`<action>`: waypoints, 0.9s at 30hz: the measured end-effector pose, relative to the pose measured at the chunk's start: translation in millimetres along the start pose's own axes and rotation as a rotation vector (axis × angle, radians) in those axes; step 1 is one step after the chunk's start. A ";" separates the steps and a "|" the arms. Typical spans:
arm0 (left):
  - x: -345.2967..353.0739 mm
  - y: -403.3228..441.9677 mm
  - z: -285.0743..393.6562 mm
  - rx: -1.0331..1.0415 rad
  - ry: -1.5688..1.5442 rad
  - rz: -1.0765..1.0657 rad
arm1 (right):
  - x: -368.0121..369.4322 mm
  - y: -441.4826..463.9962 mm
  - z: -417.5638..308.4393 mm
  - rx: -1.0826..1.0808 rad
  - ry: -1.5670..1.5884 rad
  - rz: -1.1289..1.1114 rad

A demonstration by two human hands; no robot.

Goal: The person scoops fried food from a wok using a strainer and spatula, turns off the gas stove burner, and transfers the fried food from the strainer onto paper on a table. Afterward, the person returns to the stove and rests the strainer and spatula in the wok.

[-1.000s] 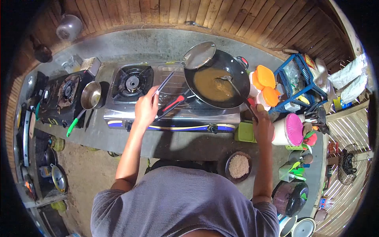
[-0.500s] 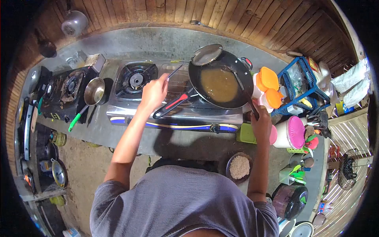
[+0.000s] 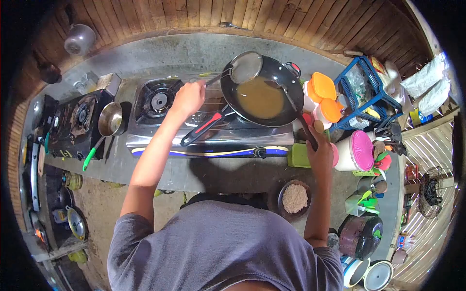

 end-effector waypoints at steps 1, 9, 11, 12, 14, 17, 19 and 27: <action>-0.3 1.4 -0.9 -0.003 -0.007 -0.007 | -0.8 -2.1 -2.1 -0.012 0.002 0.008; 4.9 6.0 1.9 0.033 -0.079 -0.129 | -23.5 -13.7 -15.1 0.082 0.022 -0.003; 10.7 6.2 4.0 0.051 -0.097 -0.217 | -30.9 -15.5 -17.0 0.063 0.023 0.042; 14.7 6.4 5.1 0.073 -0.111 -0.270 | -32.0 -16.2 -15.0 0.065 0.023 0.050; 21.9 3.1 8.8 0.108 -0.140 -0.347 | -34.3 -17.9 -9.0 0.070 0.024 0.068; 30.4 -1.3 14.8 0.131 -0.192 -0.435 | -36.6 -20.2 -0.9 0.099 0.014 0.081; 30.2 -2.2 19.3 0.115 -0.228 -0.515 | -38.8 -21.8 1.0 0.090 0.013 0.088; 46.1 -9.3 5.3 -0.147 -0.566 -0.795 | -55.7 -27.1 -2.0 0.111 0.051 0.052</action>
Point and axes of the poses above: each hand's wrist, its own y-axis towards the middle knuckle, its own x-axis out of the palm, z = x × y, the point moved 8 cm from there along y, towards the middle knuckle, and after that the axes turned 5 degrees about z, right-handed, at the moved point
